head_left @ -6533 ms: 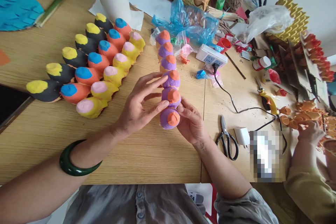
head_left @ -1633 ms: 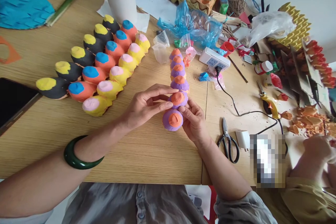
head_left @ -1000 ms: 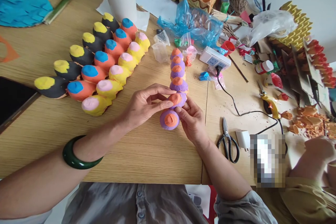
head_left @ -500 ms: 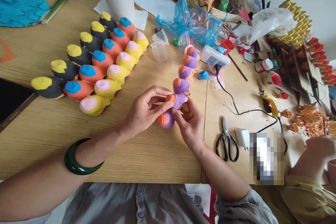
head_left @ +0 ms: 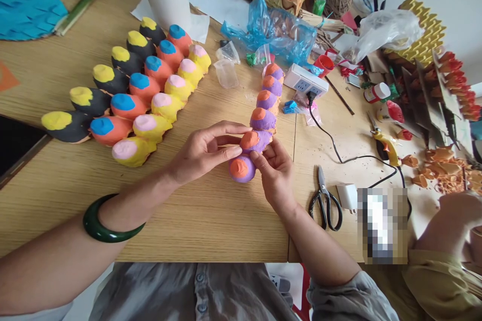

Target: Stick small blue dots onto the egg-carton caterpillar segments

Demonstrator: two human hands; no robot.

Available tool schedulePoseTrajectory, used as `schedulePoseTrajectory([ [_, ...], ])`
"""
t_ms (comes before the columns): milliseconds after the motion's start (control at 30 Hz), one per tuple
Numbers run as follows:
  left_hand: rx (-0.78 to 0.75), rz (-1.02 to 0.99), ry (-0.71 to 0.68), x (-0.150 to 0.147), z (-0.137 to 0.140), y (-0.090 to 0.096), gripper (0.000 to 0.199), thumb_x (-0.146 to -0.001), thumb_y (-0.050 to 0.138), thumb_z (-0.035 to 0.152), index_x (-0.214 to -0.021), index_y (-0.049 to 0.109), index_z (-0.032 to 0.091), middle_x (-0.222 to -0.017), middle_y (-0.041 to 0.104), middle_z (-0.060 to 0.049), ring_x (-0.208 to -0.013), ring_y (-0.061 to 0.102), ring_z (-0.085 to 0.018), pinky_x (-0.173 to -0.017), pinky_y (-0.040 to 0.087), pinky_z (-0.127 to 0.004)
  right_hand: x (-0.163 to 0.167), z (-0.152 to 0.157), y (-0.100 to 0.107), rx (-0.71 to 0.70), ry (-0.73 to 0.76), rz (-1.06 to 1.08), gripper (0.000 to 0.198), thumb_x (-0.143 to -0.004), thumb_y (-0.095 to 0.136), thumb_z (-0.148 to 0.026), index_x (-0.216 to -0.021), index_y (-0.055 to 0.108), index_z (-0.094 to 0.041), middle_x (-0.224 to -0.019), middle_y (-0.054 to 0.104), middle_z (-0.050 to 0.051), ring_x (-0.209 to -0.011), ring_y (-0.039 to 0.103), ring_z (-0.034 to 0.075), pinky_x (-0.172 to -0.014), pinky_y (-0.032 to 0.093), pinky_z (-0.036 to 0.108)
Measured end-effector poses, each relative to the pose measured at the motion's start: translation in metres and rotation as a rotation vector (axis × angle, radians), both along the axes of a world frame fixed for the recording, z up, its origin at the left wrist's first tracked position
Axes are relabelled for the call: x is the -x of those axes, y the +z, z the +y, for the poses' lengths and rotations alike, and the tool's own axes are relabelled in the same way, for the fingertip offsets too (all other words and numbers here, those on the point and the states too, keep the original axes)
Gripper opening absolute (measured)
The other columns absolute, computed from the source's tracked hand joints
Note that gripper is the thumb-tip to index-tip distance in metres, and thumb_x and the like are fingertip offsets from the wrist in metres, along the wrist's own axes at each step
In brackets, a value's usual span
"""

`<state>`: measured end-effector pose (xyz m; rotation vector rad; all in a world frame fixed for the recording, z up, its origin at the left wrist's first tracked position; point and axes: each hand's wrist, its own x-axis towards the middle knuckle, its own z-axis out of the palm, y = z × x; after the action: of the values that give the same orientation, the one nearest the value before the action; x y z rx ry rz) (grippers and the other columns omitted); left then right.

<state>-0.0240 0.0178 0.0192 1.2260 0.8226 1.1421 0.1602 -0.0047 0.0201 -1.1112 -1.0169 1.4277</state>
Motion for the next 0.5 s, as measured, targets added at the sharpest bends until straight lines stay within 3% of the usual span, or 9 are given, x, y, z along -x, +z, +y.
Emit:
schedulePoseTrajectory([
  [100, -0.012, 0.006, -0.006, 0.0009, 0.0023, -0.0002, 0.038, -0.086, 0.086, 0.036, -0.12, 0.08, 0.021, -0.134, 0.075, -0.011, -0.125, 0.072, -0.029, -0.101, 0.064, -0.037, -0.0004, 0.0008, 0.0025, 0.045, 0.039, 0.042, 0.047, -0.081, 0.089, -0.047, -0.12, 0.07, -0.03, -0.107, 0.081, 0.001, -0.101, 0.075, 0.019, -0.095, 0.062, 0.034],
  [333, -0.051, 0.042, 0.055, -0.0017, 0.0033, -0.0019, 0.033, -0.084, 0.088, 0.037, -0.111, 0.079, 0.021, -0.12, 0.078, -0.008, -0.113, 0.076, -0.025, -0.094, 0.065, -0.035, 0.002, -0.0004, 0.0028, 0.038, 0.061, 0.074, 0.048, -0.08, 0.09, -0.048, -0.12, 0.071, -0.031, -0.102, 0.081, 0.0, -0.096, 0.075, 0.019, -0.093, 0.063, 0.035],
  [500, -0.061, 0.077, 0.096, -0.0049, -0.0014, -0.005, 0.035, -0.086, 0.087, 0.041, -0.112, 0.077, 0.021, -0.122, 0.077, -0.008, -0.113, 0.076, -0.024, -0.091, 0.066, -0.032, 0.0027, -0.0032, -0.0005, 0.013, 0.007, -0.018, 0.047, -0.081, 0.09, -0.047, -0.119, 0.07, -0.03, -0.088, 0.076, -0.002, -0.085, 0.072, 0.017, -0.08, 0.061, 0.03],
])
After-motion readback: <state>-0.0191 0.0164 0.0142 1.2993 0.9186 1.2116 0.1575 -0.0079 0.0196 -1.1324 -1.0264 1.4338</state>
